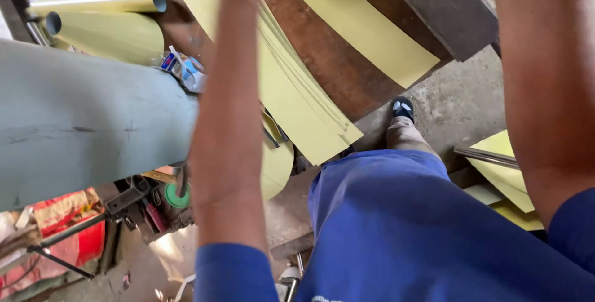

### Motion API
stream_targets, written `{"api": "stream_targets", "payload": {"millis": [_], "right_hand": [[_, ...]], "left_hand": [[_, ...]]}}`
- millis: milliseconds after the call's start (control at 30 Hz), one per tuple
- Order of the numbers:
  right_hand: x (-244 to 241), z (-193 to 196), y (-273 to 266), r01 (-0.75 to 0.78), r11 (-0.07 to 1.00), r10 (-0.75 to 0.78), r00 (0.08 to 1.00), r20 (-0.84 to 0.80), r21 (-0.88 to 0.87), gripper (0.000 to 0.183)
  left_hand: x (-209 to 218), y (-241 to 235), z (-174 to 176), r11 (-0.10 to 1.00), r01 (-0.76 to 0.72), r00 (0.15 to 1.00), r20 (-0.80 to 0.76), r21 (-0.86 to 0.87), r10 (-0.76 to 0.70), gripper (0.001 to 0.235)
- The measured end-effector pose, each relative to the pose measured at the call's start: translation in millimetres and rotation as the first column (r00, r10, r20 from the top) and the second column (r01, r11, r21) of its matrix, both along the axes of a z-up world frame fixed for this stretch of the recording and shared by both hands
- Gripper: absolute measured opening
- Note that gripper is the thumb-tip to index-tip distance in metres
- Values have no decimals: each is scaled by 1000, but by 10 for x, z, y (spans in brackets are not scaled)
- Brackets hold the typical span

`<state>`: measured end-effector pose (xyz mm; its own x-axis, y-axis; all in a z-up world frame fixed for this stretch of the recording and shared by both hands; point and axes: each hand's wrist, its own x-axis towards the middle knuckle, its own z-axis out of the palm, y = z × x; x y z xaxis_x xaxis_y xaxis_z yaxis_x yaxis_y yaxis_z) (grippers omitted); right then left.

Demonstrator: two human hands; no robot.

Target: Cutting and organizing thin metal strips on a workbench.

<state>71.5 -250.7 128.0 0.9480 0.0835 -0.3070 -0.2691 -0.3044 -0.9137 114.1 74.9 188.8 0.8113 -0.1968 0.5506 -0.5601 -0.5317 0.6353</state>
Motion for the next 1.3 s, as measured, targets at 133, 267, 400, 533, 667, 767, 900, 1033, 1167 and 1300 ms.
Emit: {"api": "stream_targets", "payload": {"millis": [133,267,400,533,667,767,900,1033,1167,1300], "right_hand": [[-258,960,563,58,989,-34,985,168,-137,66],[-429,678,670,91,963,-4,946,323,-253,70],[-722,350,418,8,922,227,799,557,-388,73],[-1323,354,259,-129,985,127,992,-23,-115,41],[-1817,-298,-119,-55,906,-8,989,-146,-421,58],[-1939,-276,-192,9,948,-93,964,-249,-317,50],[-1734,-503,-226,-62,932,-83,922,-377,-358,55],[-1120,-577,79,-6,894,-131,953,-274,-448,52],[-114,-966,580,65,855,-51,998,42,-515,62],[356,-1334,890,17,902,-80,989,-128,-431,54]], "left_hand": [[110,355,21,991,-64,993,-107,-115,52,28],[265,760,33,961,-182,964,-230,-207,133,30],[566,955,32,914,-302,918,-342,-273,201,33],[967,910,47,853,-414,857,-453,-318,246,38],[1552,790,-21,780,-513,789,-555,-360,263,43],[1841,685,-65,717,-589,721,-643,-373,258,47],[2315,625,-186,627,-677,642,-727,-386,244,52],[2382,755,-481,774,-619,596,-721,-134,352,59],[2314,1056,-775,877,-480,802,-393,24,450,60],[1003,590,-642,905,-421,661,-662,64,355,54]]}}
